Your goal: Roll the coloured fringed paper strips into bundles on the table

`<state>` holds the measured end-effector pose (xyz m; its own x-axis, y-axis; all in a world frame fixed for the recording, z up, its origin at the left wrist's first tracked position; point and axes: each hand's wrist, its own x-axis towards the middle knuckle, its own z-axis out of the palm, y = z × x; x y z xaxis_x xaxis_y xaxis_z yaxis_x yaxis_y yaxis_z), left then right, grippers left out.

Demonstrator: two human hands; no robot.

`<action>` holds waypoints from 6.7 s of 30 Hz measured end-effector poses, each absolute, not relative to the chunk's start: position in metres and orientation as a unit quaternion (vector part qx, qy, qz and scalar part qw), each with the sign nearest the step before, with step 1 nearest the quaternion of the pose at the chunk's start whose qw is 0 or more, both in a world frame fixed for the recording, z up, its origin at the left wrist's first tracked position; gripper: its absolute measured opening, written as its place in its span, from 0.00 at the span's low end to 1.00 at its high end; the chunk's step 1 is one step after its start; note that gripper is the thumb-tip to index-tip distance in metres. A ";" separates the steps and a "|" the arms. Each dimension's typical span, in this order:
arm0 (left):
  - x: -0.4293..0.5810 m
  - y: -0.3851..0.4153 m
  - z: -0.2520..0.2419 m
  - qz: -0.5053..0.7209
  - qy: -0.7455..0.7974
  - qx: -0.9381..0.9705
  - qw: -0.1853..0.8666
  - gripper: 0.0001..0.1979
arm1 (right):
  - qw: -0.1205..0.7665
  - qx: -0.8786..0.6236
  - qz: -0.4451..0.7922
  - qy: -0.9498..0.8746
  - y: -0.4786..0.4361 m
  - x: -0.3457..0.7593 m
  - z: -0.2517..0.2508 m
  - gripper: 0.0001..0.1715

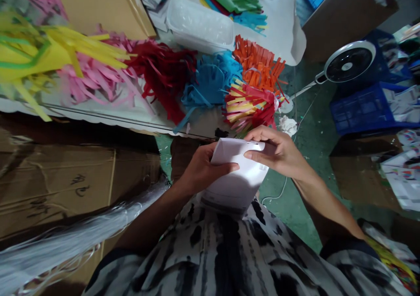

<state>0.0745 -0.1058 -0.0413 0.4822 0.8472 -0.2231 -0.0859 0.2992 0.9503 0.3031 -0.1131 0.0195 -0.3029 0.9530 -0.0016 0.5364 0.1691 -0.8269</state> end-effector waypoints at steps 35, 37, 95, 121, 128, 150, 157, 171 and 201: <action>0.074 -0.102 -0.063 0.264 0.355 0.418 0.794 0.17 | 0.229 -0.523 0.223 -0.790 -0.124 0.305 0.006 0.13; 0.076 -0.103 -0.063 0.269 0.365 0.412 0.790 0.17 | 0.198 -0.518 0.235 -0.798 -0.121 0.307 0.007 0.14; 0.083 -0.110 -0.062 0.293 0.422 0.392 0.763 0.19 | 0.101 -0.476 0.183 -0.854 -0.115 0.308 0.001 0.18; 0.080 -0.105 -0.065 0.281 0.399 0.397 0.777 0.18 | 0.110 -0.469 0.111 -0.869 -0.118 0.310 -0.012 0.16; 0.071 -0.090 -0.038 0.289 0.400 0.419 0.762 0.19 | 0.094 -0.452 0.111 -0.880 -0.114 0.299 -0.012 0.18; 0.070 -0.088 -0.044 0.295 0.360 0.463 0.754 0.19 | 0.120 -0.493 0.227 -0.831 -0.106 0.310 -0.004 0.16; 0.071 -0.090 -0.046 0.289 0.344 0.445 0.775 0.20 | 0.137 -0.492 0.157 -0.845 -0.112 0.311 -0.014 0.17; 0.074 -0.089 -0.041 0.287 0.368 0.474 0.747 0.18 | 0.128 -0.483 0.305 -0.810 -0.098 0.309 -0.003 0.16; 0.070 -0.091 -0.061 0.290 0.365 0.454 0.759 0.19 | 0.131 -0.517 0.202 -0.821 -0.103 0.307 -0.020 0.19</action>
<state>0.0705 -0.0914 -0.0606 0.5653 0.7718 -0.2912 -0.1095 0.4201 0.9009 0.3066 -0.1033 -0.0201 -0.4305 0.9026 0.0064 0.7969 0.3834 -0.4669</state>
